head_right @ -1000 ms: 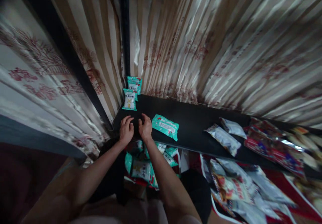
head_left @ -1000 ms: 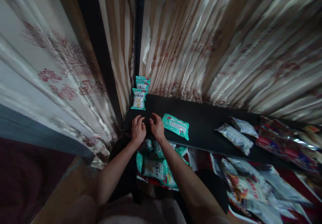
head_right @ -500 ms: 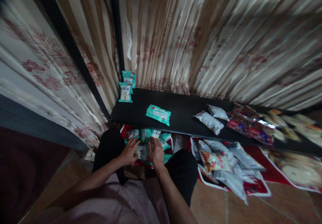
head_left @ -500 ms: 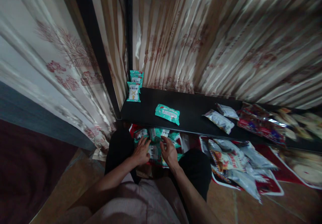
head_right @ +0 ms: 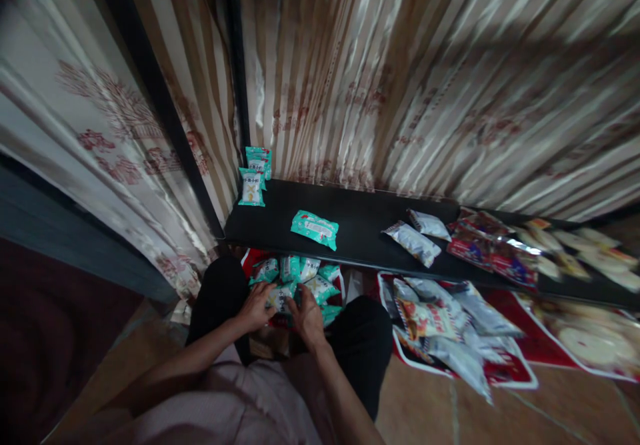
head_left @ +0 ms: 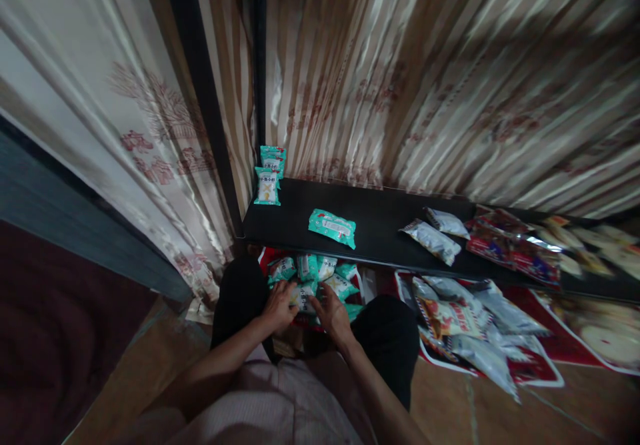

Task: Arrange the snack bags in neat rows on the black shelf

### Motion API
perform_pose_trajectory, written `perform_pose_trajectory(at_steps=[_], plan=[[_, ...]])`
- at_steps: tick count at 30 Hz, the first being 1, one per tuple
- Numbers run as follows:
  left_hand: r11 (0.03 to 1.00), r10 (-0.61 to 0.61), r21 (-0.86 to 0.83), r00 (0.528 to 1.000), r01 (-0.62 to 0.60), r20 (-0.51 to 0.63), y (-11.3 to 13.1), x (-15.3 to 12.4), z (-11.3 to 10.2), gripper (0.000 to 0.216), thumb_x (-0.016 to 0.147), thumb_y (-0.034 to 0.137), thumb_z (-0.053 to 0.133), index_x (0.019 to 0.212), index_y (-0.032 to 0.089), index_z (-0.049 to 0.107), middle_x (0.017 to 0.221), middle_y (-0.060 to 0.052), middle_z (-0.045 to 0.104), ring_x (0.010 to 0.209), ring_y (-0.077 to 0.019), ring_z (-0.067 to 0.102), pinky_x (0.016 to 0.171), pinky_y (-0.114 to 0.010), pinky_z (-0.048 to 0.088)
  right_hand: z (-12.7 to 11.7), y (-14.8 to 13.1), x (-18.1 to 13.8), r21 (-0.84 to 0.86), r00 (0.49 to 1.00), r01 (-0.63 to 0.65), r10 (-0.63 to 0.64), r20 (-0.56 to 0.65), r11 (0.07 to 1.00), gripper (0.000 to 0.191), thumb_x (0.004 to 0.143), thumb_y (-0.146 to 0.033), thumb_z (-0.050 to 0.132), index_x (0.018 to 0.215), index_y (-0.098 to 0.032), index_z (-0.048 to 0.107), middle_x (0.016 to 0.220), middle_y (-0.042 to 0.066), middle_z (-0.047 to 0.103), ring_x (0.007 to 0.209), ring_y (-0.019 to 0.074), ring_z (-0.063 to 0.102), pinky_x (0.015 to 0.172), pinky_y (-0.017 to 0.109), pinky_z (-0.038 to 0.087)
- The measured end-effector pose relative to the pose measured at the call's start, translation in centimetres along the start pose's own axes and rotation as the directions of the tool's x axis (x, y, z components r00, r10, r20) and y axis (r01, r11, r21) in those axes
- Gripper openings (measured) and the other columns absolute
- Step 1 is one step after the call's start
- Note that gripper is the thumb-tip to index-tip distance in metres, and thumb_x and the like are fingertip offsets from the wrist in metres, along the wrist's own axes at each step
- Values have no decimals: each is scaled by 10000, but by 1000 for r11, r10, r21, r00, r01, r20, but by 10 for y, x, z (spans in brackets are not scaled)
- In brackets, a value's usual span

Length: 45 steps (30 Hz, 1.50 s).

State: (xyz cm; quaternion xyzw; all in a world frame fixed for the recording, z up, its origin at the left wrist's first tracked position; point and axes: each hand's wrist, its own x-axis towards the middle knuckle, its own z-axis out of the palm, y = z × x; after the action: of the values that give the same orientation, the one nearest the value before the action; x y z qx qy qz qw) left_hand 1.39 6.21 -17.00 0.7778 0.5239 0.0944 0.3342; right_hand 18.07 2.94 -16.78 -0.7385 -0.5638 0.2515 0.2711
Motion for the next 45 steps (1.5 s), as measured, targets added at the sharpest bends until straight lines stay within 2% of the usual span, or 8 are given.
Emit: perform_pose_trajectory(at_steps=[6, 12, 15, 23, 28, 30, 35, 45], plan=[[990, -21, -139, 995, 8, -97, 4, -3, -9, 631, 711, 308, 574, 1288, 96, 431, 1252, -160, 478, 1208, -271, 450, 1046, -383, 354, -12, -10, 14, 219, 999, 25, -20, -27, 975, 495, 730, -425, 560, 1160, -180, 567, 1055, 116, 669, 950, 247, 643, 854, 401, 494], [958, -90, -285, 978, 33, -190, 10, -3, -20, 493, 640, 333, 662, 1068, 117, 549, 1086, -125, 523, 1069, -260, 539, 955, -382, 430, -25, -31, 30, 357, 998, 60, -57, -19, 932, 415, 701, -498, 608, 953, -178, 690, 971, 107, 692, 904, 262, 639, 855, 416, 486], [927, -165, -370, 954, 64, -250, 12, -2, -26, 489, 605, 325, 695, 1026, 138, 532, 1107, -112, 517, 1068, -245, 543, 944, -372, 432, -29, -44, 33, 418, 999, 24, -42, 34, 908, 481, 720, -541, 587, 1029, -184, 680, 1026, 95, 686, 932, 259, 630, 859, 409, 482], [814, -322, -571, 901, 106, -291, 10, 7, -45, 551, 619, 334, 715, 1096, 189, 481, 1125, -90, 591, 1066, -241, 564, 935, -363, 422, -23, -80, 36, 490, 1000, -14, 14, 3, 872, 873, 697, -550, 633, 1416, -168, 317, 1344, 127, 501, 1253, 277, 450, 1034, 399, 359], [775, -345, -629, 873, 57, -345, 6, 15, -57, 567, 652, 366, 704, 1130, 177, 466, 1156, -103, 583, 1083, -234, 560, 930, -341, 426, -16, -98, 42, 621, 993, -118, 111, 50, 775, 1029, 662, -551, 669, 1462, -179, 141, 1248, 138, 569, 1136, 286, 558, 941, 438, 453], [772, -348, -634, 863, 44, -365, 3, 20, -62, 555, 687, 385, 675, 1144, 161, 453, 1166, -117, 578, 1094, -233, 558, 937, -344, 425, -13, -103, 45, 675, 990, -142, 97, 104, 724, 986, 667, -551, 668, 1445, -175, 194, 1150, 131, 628, 1045, 277, 613, 875, 422, 499], [792, -357, -610, 827, 22, -434, -3, 35, -75, 573, 715, 383, 661, 1185, 160, 422, 1211, -125, 560, 1138, -231, 539, 950, -354, 432, -3, -111, 61, 680, 985, -34, -91, 147, 732, 528, 729, -551, 603, 1128, -206, 587, 1088, 98, 675, 1059, 277, 611, 903, 413, 493], [928, -279, -368, 758, 55, -590, -8, 70, -100, 494, 829, 320, 471, 1269, 97, 437, 1256, -170, 457, 1208, -250, 456, 1045, -390, 367, 13, -135, 120, 609, 985, 65, -149, 87, 791, 508, 751, -541, 554, 1101, -180, 626, 1059, 97, 690, 1006, 279, 629, 860, 396, 515]])
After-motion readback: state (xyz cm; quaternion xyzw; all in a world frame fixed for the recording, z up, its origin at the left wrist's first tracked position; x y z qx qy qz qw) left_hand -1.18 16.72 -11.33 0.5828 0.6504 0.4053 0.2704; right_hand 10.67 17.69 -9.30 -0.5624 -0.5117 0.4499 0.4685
